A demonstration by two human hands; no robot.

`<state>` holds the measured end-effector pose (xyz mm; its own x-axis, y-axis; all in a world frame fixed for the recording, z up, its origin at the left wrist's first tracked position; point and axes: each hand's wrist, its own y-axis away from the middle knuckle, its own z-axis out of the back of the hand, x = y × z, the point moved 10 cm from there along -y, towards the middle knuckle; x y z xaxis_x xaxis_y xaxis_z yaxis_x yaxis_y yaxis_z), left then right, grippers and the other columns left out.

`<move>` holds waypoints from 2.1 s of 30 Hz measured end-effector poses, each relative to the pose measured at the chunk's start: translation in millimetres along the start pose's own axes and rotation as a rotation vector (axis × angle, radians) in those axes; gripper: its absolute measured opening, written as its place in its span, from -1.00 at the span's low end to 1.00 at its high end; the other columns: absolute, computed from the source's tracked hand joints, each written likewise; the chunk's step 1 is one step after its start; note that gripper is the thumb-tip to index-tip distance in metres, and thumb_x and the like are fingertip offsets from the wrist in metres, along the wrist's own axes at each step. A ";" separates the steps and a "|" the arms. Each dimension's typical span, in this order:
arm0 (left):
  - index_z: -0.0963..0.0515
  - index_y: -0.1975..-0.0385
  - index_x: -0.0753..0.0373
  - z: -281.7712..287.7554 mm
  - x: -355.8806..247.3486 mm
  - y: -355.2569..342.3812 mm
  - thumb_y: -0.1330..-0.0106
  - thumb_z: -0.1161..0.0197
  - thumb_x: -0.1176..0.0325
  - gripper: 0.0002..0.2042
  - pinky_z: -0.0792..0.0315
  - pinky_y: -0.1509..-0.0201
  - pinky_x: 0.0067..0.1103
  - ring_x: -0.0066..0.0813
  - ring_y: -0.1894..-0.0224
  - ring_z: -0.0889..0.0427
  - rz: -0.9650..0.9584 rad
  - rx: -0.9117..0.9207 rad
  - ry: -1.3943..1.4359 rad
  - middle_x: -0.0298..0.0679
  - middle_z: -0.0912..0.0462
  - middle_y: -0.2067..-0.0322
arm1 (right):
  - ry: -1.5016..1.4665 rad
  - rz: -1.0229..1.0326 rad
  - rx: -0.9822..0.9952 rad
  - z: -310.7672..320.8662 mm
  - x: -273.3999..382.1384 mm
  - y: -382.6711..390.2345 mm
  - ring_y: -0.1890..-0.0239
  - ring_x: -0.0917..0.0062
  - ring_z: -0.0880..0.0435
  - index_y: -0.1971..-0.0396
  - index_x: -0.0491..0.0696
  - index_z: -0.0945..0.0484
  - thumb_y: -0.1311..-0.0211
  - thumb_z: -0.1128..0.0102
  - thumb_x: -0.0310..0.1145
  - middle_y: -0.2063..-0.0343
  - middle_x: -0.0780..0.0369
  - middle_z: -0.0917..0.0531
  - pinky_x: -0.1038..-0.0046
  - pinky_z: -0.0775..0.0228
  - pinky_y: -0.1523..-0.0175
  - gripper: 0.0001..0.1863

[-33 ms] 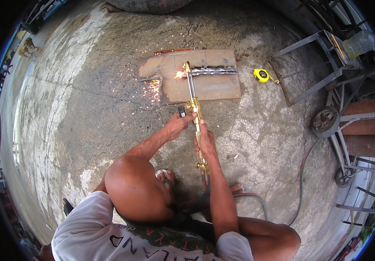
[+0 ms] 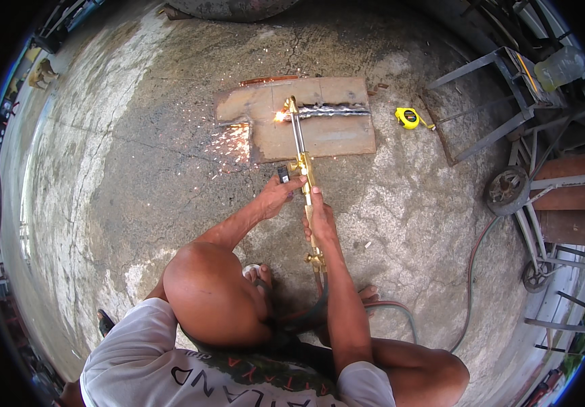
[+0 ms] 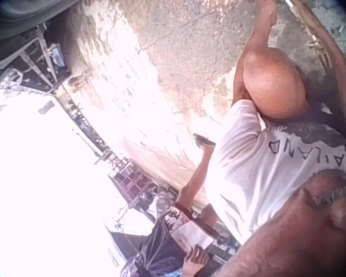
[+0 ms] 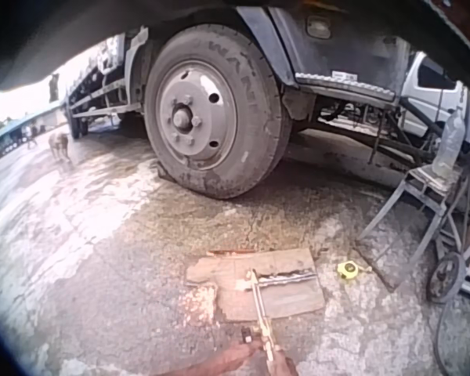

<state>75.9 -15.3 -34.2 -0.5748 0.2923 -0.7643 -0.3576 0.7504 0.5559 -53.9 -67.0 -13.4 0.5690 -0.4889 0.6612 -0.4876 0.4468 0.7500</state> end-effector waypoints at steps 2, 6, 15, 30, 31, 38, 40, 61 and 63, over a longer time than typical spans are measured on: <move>-0.50 -0.19 0.10 -0.4 -0.7 1.3 -0.29 -0.42 0.01 -0.46 -0.12 -0.39 -0.11 -0.27 -0.36 -0.31 0.001 0.012 0.006 -0.27 -0.53 -0.21 | 0.001 0.004 -0.002 -0.7 -0.5 -0.6 0.76 0.59 -0.33 0.51 -0.07 -0.42 -0.30 0.27 0.52 0.72 0.31 -0.38 0.42 -0.19 0.64 -0.17; -0.50 -0.20 0.11 1.2 -5.3 -2.7 -0.30 -0.41 0.02 -0.46 -0.10 -0.42 -0.08 -0.24 -0.39 -0.27 0.000 0.009 0.007 -0.25 -0.50 -0.23 | 0.016 0.019 0.015 -1.7 4.3 -5.9 0.76 0.59 -0.32 0.53 -0.06 -0.41 -0.29 0.28 0.53 0.73 0.32 -0.37 0.43 -0.19 0.64 -0.17; -0.49 -0.21 0.13 1.0 -7.8 -4.1 -0.32 -0.39 0.02 -0.46 -0.08 -0.45 -0.05 -0.19 -0.42 -0.25 -0.011 0.029 0.005 -0.19 -0.48 -0.26 | 0.019 0.024 0.008 -2.5 5.5 -9.6 0.76 0.58 -0.33 0.56 -0.05 -0.40 -0.29 0.29 0.53 0.75 0.32 -0.37 0.42 -0.20 0.63 -0.17; -0.56 -0.14 0.15 5.2 -5.2 -6.3 -0.30 -0.41 0.05 -0.51 -0.14 -0.41 -0.12 -0.24 -0.33 -0.34 -0.010 -0.006 0.019 -0.22 -0.55 -0.18 | 0.040 0.015 0.019 -3.7 7.0 -7.1 0.76 0.61 -0.32 0.54 -0.04 -0.39 -0.28 0.30 0.56 0.74 0.34 -0.36 0.45 -0.19 0.63 -0.16; -0.56 -0.14 0.15 5.6 -4.4 -6.7 -0.31 -0.41 0.05 -0.52 -0.14 -0.40 -0.12 -0.24 -0.32 -0.35 -0.007 -0.008 0.019 -0.22 -0.56 -0.18 | 0.039 0.014 0.017 -3.3 6.8 -7.3 0.76 0.61 -0.32 0.54 -0.04 -0.39 -0.28 0.30 0.56 0.74 0.34 -0.36 0.45 -0.19 0.63 -0.16; -0.56 -0.13 0.15 6.8 -6.1 -5.4 -0.31 -0.41 0.07 -0.53 -0.15 -0.41 -0.11 -0.23 -0.30 -0.37 -0.024 -0.016 0.014 -0.23 -0.57 -0.16 | 0.044 0.012 0.029 -5.0 7.4 -6.0 0.75 0.62 -0.32 0.51 -0.05 -0.42 -0.26 0.28 0.57 0.73 0.34 -0.38 0.45 -0.21 0.63 -0.15; -0.56 -0.13 0.15 4.8 -9.0 -3.7 -0.31 -0.41 0.07 -0.53 -0.14 -0.41 -0.11 -0.23 -0.30 -0.36 -0.029 -0.007 0.025 -0.23 -0.56 -0.16 | 0.046 0.010 0.023 -4.2 7.4 -5.8 0.75 0.62 -0.33 0.51 -0.05 -0.42 -0.26 0.28 0.57 0.73 0.34 -0.38 0.45 -0.21 0.63 -0.15; -0.55 -0.12 0.18 6.3 -14.3 0.5 -0.30 -0.41 0.02 -0.50 -0.14 -0.39 -0.07 -0.23 -0.29 -0.37 -0.048 -0.008 0.024 -0.23 -0.58 -0.14 | 0.054 0.002 0.028 -6.2 6.1 -8.8 0.75 0.60 -0.34 0.50 -0.06 -0.42 -0.26 0.27 0.56 0.72 0.33 -0.39 0.44 -0.22 0.62 -0.15; -0.55 -0.13 0.18 7.8 -13.2 0.4 -0.30 -0.41 0.03 -0.50 -0.13 -0.40 -0.07 -0.23 -0.30 -0.36 -0.043 -0.015 0.023 -0.24 -0.57 -0.15 | 0.057 -0.003 0.025 -6.8 6.1 -8.4 0.75 0.60 -0.34 0.49 -0.06 -0.43 -0.26 0.27 0.56 0.72 0.33 -0.39 0.44 -0.22 0.62 -0.15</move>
<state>89.1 -14.2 -26.5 -0.5754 0.2458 -0.7801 -0.3932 0.7532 0.5274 -41.8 -68.6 -15.7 0.6073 -0.4464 0.6572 -0.5018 0.4257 0.7529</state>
